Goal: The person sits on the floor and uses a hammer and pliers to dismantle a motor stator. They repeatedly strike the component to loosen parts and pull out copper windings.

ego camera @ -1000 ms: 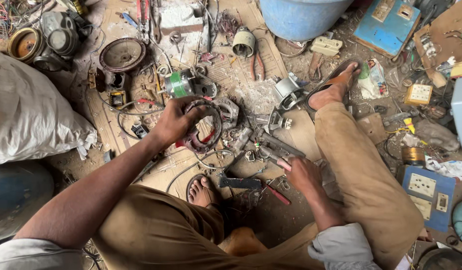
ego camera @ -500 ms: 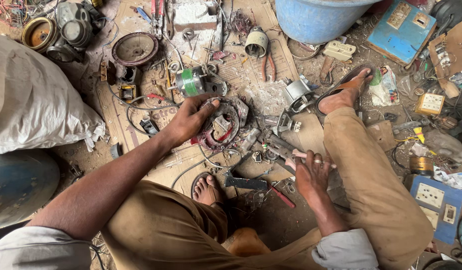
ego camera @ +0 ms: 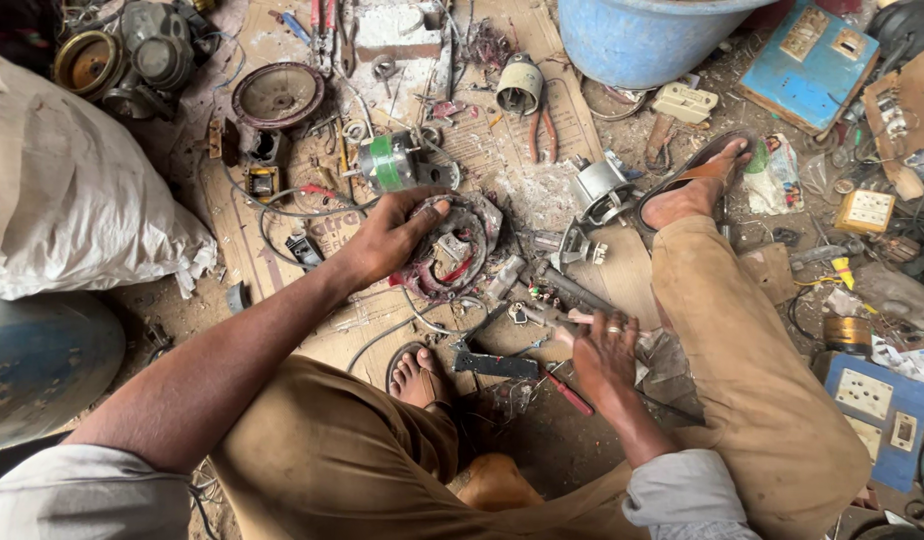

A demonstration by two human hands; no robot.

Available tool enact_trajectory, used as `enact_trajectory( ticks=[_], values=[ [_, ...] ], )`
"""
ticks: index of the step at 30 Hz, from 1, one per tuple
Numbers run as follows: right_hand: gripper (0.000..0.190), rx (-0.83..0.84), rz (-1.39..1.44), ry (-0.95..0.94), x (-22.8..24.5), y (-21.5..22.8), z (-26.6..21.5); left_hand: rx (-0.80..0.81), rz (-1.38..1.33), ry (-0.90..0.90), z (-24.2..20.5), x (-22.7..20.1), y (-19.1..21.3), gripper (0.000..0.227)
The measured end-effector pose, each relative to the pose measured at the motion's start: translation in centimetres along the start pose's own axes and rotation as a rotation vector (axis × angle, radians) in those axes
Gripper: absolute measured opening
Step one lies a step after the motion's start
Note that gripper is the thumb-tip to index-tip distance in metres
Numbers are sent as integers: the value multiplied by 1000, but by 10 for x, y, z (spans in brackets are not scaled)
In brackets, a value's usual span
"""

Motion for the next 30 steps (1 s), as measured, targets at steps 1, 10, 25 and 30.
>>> enact_trajectory(
  ticks=[1, 10, 25, 30],
  values=[
    [42, -63, 18, 6, -2, -2, 1, 8, -18, 5, -2, 0, 0, 57],
    [26, 335, 811, 280, -16, -96, 67, 27, -60, -43, 2, 0, 0, 59],
    [45, 527, 1368, 663, 5, 2, -7, 71, -229, 22, -11, -13, 0, 58],
    [56, 189, 1350, 1093, 0, 59, -51, 93, -438, 43, -7, -15, -3, 54]
  ],
)
Point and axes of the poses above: each hand's wrist, its own z-axis towards the middle knuckle, its own y-axis out of the back of the hand, x = y × z, the point moved 4 cm from there along z, towards the middle knuckle, and after that the axes turned 14 degrees about x, right-handed, at the moved point
